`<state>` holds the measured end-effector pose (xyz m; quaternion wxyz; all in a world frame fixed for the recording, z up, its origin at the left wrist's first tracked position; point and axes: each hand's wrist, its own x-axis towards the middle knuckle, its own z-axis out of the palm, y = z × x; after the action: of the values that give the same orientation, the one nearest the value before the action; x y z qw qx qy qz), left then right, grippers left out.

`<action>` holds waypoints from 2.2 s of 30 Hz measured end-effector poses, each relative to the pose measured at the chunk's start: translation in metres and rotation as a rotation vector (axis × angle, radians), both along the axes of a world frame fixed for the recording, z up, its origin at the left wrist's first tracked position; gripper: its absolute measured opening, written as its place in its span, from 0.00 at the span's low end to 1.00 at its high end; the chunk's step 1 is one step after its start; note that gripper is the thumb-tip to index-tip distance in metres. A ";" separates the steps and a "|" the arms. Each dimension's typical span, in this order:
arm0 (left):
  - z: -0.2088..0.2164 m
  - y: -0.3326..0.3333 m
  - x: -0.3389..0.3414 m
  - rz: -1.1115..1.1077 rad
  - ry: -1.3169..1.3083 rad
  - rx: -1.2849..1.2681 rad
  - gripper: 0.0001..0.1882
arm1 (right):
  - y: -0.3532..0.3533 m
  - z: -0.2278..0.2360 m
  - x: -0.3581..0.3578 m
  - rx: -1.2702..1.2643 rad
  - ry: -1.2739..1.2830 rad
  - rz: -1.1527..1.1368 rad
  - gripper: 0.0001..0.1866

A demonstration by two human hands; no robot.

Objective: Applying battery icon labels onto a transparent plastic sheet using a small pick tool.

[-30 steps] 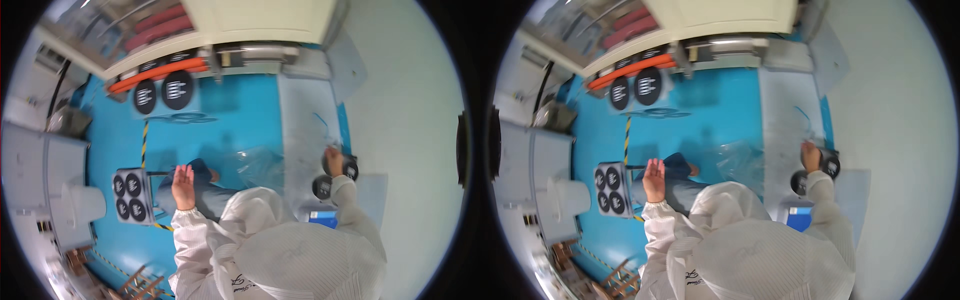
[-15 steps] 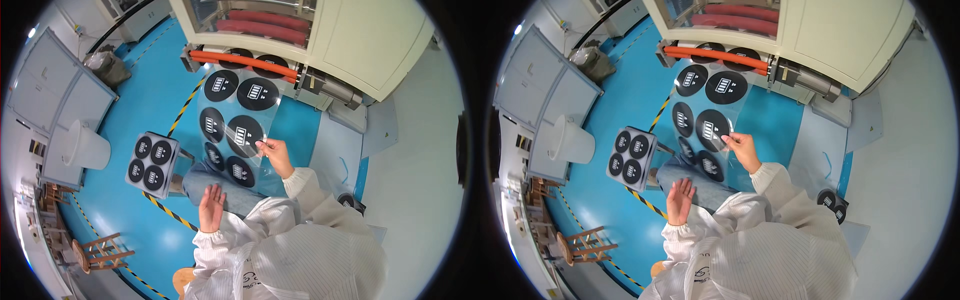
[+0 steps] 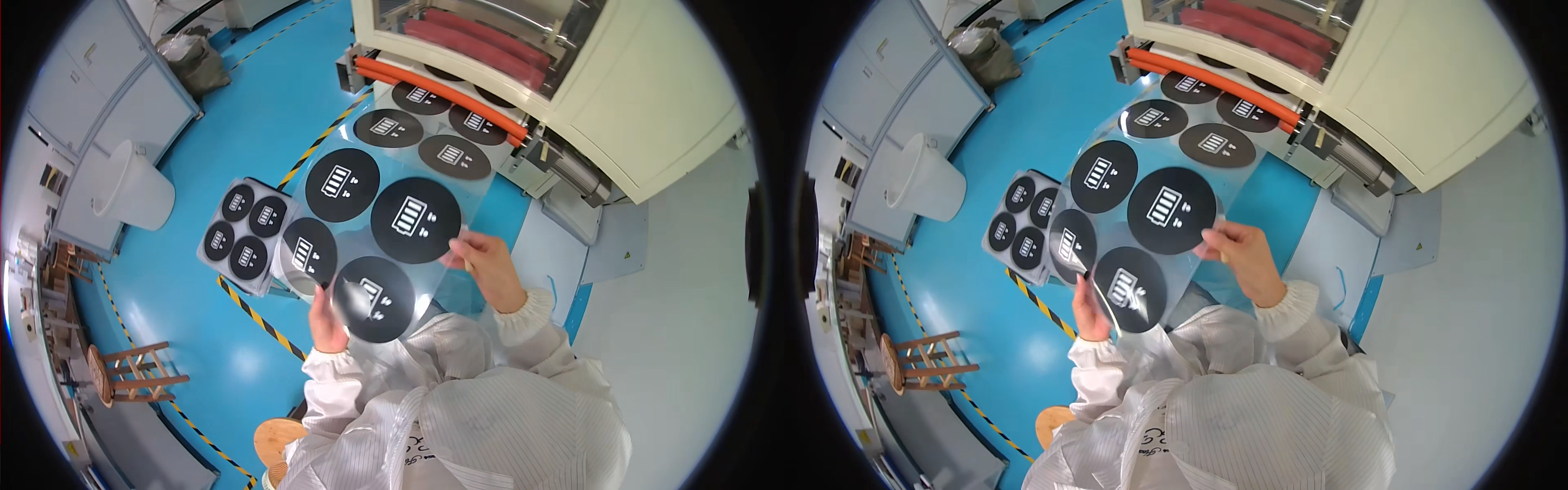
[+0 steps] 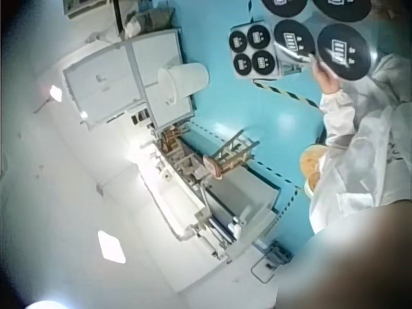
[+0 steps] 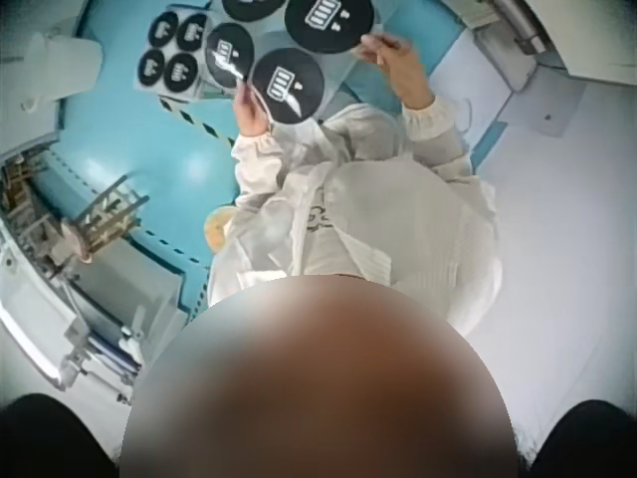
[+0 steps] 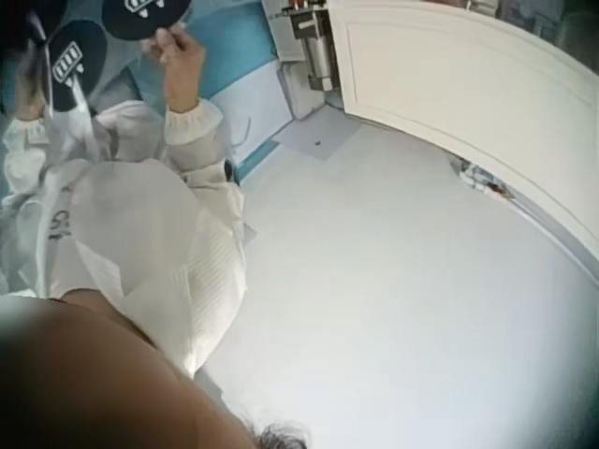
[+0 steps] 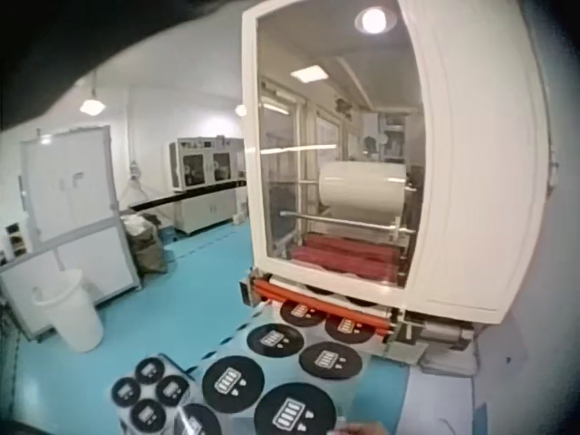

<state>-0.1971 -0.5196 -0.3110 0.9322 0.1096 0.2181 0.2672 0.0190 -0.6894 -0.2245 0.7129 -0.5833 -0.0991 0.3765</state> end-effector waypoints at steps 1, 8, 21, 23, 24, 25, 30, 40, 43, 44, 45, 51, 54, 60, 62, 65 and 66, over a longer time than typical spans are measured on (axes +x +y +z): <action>-0.012 0.011 -0.014 -0.023 0.013 -0.039 0.22 | -0.009 0.003 0.001 -0.153 -0.050 0.109 0.13; -0.015 0.026 -0.052 0.083 0.400 0.236 0.16 | -0.058 0.025 0.038 -0.489 -0.378 0.705 0.13; 0.002 0.027 -0.059 0.223 0.765 0.290 0.04 | 0.205 -0.108 0.024 -0.184 -1.139 0.259 0.13; -0.007 0.027 -0.072 0.202 0.672 0.332 0.02 | 0.219 -0.115 0.019 -0.151 -1.250 0.232 0.13; -0.012 0.026 -0.075 0.207 0.681 0.327 0.02 | 0.224 -0.117 0.018 -0.147 -1.244 0.241 0.13; -0.009 0.028 -0.075 0.204 0.694 0.329 0.02 | 0.229 -0.120 0.018 -0.132 -1.233 0.239 0.12; 0.009 0.036 -0.063 0.238 0.747 0.316 0.04 | 0.242 -0.133 0.015 -0.145 -1.199 0.264 0.10; 0.004 0.047 -0.062 0.251 0.827 0.341 0.03 | 0.270 -0.136 0.029 -0.284 -1.149 0.437 0.08; -0.001 0.047 -0.067 0.286 0.859 0.299 0.06 | 0.243 -0.125 0.039 -0.186 -1.086 0.489 0.08; 0.002 0.046 -0.064 0.321 0.921 0.277 0.08 | 0.222 -0.119 0.041 -0.158 -1.054 0.521 0.08; -0.003 0.046 -0.068 0.301 0.915 0.317 0.14 | 0.193 -0.113 0.043 -0.215 -1.067 0.566 0.08; -0.016 0.050 -0.079 0.340 0.815 0.256 0.12 | 0.025 -0.071 0.086 -0.502 -0.765 0.778 0.09; -0.022 0.049 -0.085 0.275 0.660 0.172 0.07 | 0.000 -0.107 0.131 -0.705 0.096 0.783 0.08; -0.008 0.049 -0.081 0.240 0.820 0.237 0.21 | 0.015 -0.164 0.122 -0.088 -0.160 0.197 0.08; -0.002 0.041 -0.076 0.273 0.792 0.207 0.20 | 0.026 -0.147 0.104 -0.058 -0.039 0.243 0.07; -0.008 0.041 -0.079 0.190 0.639 0.100 0.19 | 0.038 -0.099 0.091 -0.158 -0.046 0.243 0.07; -0.017 0.041 -0.073 0.188 0.585 0.087 0.20 | 0.040 -0.092 0.085 -0.076 0.001 0.220 0.09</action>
<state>-0.2697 -0.4788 -0.3283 0.7957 0.2011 0.4744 0.3183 0.1043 -0.6491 -0.3170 0.6446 -0.5953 -0.1477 0.4564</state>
